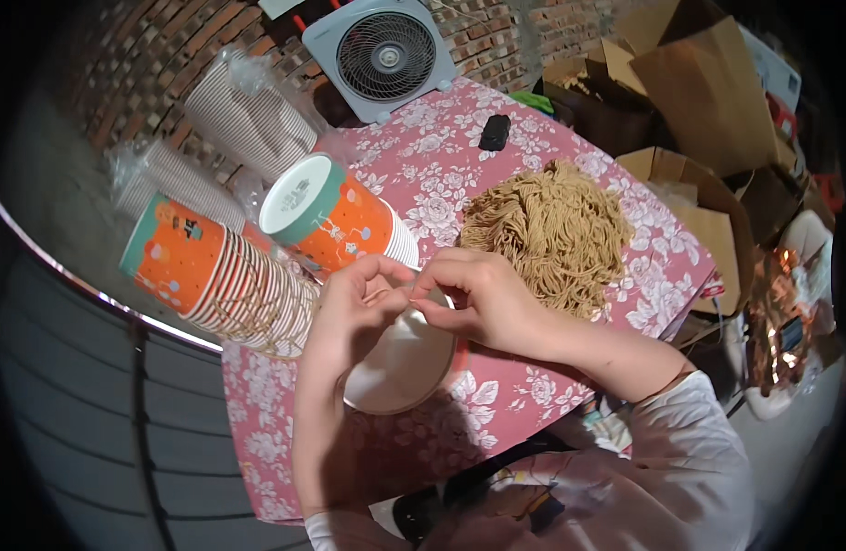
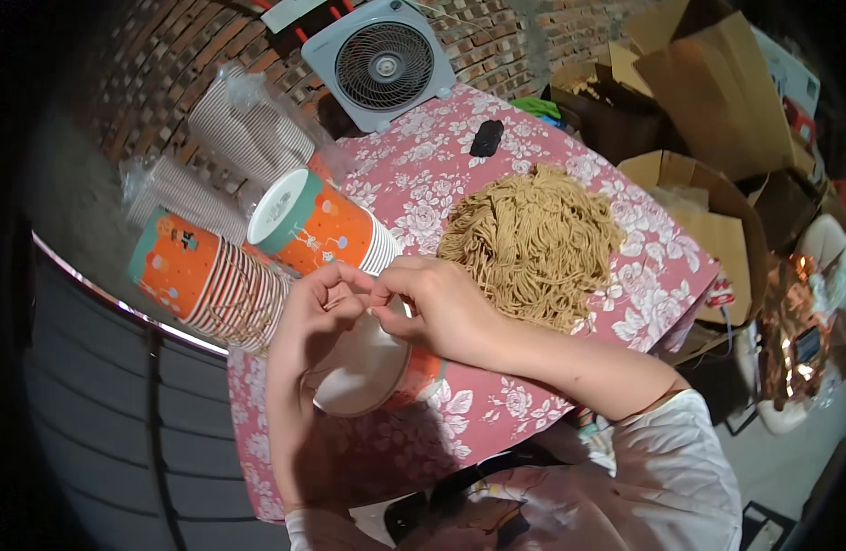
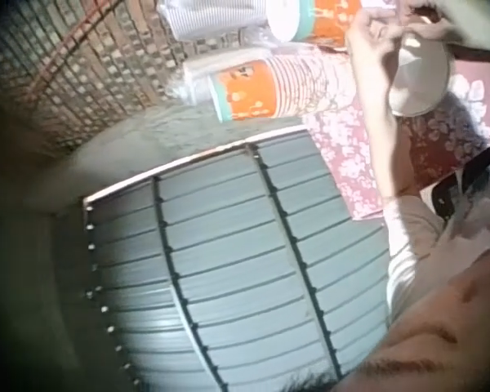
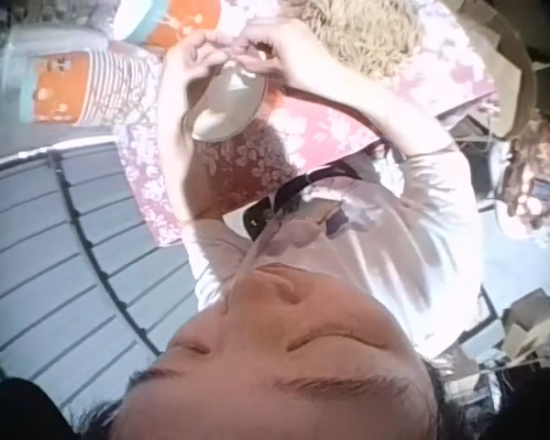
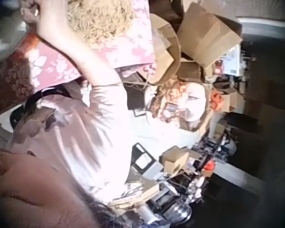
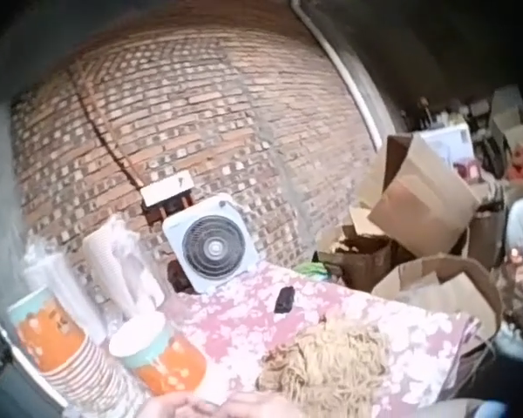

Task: Threading and tying cord handles onto paper buckets in a workshop environment.

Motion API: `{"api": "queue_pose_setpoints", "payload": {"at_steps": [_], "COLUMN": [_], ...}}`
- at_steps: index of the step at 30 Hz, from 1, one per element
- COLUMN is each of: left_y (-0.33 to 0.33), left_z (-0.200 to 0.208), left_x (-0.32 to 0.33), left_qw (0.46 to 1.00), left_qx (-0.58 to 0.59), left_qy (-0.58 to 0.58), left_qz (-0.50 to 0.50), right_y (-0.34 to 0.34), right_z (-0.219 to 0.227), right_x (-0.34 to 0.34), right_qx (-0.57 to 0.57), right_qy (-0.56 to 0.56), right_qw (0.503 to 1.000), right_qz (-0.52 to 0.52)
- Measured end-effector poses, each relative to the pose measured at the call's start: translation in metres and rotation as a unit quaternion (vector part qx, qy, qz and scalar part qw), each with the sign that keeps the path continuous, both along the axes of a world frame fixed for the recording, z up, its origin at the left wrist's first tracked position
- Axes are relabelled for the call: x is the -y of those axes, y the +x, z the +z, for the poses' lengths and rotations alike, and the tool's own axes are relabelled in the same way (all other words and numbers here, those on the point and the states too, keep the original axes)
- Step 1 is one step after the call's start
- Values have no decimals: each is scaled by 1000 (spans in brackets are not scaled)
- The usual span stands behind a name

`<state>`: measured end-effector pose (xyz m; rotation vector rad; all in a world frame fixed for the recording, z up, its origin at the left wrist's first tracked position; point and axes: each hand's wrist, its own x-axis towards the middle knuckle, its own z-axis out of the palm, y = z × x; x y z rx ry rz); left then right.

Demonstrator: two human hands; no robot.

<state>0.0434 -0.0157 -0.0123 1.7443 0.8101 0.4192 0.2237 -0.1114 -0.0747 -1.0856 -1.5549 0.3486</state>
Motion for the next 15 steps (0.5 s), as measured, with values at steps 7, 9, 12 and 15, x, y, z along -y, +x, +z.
{"api": "queue_pose_setpoints", "payload": {"at_steps": [7,9,12,15], "left_y": [5,8,8,0], "left_z": [23,28,30,29], "left_x": [2,8,10,2], "left_qw": [998,999,999,997], "left_qx": [-45,-41,-44,-70], "left_qy": [17,-3,-21,-11], "left_qz": [-34,-20,-7,-13], "right_y": [10,13,15,15], "right_z": [1,0,-4,-9], "right_x": [-2,-3,-5,-8], "right_qx": [-39,-32,-27,-42], "right_qy": [-6,18,54,70], "right_qw": [999,999,997,994], "right_qz": [32,36,55,77]}}
